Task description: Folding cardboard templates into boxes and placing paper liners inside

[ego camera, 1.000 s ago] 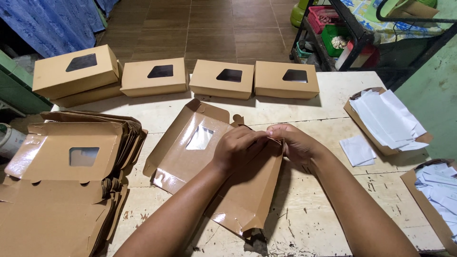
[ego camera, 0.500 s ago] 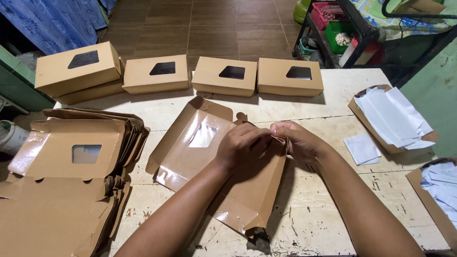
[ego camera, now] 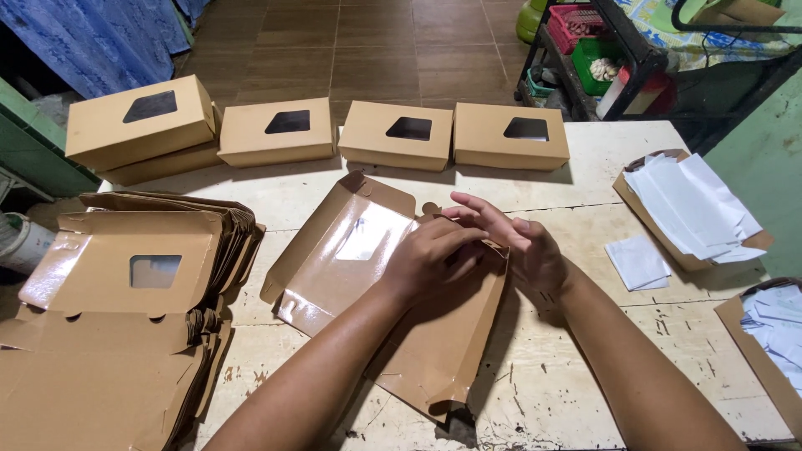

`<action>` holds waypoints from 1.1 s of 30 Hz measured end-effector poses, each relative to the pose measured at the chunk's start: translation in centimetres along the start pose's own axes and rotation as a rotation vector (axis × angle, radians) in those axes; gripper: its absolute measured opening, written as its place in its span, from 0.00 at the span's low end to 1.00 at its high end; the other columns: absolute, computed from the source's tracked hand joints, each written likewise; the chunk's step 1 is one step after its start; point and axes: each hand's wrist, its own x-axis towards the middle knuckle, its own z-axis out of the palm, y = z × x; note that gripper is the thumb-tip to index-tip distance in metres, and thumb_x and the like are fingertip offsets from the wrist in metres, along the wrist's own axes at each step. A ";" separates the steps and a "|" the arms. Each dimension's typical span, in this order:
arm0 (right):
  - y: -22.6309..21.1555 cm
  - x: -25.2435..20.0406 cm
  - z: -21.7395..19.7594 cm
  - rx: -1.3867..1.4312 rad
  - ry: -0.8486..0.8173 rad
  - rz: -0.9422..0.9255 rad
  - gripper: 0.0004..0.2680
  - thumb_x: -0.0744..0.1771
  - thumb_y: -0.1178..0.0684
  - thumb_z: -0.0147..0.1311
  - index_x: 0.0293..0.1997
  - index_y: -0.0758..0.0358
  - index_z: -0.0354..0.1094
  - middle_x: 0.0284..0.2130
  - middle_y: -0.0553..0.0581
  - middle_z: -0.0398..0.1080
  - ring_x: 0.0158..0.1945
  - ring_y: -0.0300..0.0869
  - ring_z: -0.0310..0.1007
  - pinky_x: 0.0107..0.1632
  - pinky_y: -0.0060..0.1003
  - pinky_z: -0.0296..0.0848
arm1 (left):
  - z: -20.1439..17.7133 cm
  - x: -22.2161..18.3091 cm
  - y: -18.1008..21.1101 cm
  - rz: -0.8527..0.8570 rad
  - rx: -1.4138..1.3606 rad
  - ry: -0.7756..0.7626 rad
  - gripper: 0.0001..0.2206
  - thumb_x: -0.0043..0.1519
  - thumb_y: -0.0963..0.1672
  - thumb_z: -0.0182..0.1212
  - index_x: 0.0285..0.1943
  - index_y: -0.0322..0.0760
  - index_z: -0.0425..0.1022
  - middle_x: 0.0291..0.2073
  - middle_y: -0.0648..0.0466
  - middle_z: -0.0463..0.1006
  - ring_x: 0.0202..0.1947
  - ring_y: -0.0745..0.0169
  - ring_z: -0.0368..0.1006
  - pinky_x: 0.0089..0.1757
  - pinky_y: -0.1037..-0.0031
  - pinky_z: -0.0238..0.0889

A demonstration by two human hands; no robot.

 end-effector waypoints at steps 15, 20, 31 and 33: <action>0.2 1.0 -1.4 -0.768 0.530 -0.109 0.09 0.69 0.50 0.57 0.36 0.64 0.77 0.21 0.54 0.72 0.28 0.34 0.63 0.31 0.29 0.65 | 0.3 -1.0 -2.0 -0.085 0.146 0.030 0.17 0.56 0.40 0.67 0.56 0.46 0.79 0.35 0.53 0.80 0.36 0.53 0.79 0.39 0.65 0.73; -0.2 1.2 0.2 -0.632 0.479 -0.093 0.10 0.70 0.49 0.51 0.43 0.66 0.76 0.25 0.57 0.74 0.29 0.37 0.69 0.33 0.33 0.71 | 0.1 -1.1 -2.5 -0.090 0.144 0.004 0.18 0.56 0.40 0.68 0.56 0.45 0.79 0.35 0.51 0.81 0.36 0.51 0.79 0.40 0.63 0.73; -1.7 -0.2 5.1 -0.256 0.141 -0.060 0.34 0.64 0.37 0.45 0.78 0.65 0.42 0.60 0.66 0.61 0.59 0.49 0.66 0.62 0.50 0.66 | -0.1 0.0 -1.0 -0.095 0.118 -0.025 0.17 0.55 0.40 0.67 0.54 0.44 0.78 0.36 0.48 0.79 0.39 0.45 0.78 0.41 0.59 0.73; -3.7 -1.2 8.4 -0.283 0.221 0.078 0.33 0.65 0.39 0.47 0.78 0.63 0.44 0.58 0.59 0.62 0.57 0.43 0.66 0.61 0.45 0.66 | 0.0 -0.2 -1.2 -0.117 0.126 -0.019 0.15 0.56 0.40 0.66 0.52 0.46 0.79 0.35 0.49 0.80 0.38 0.47 0.79 0.41 0.61 0.72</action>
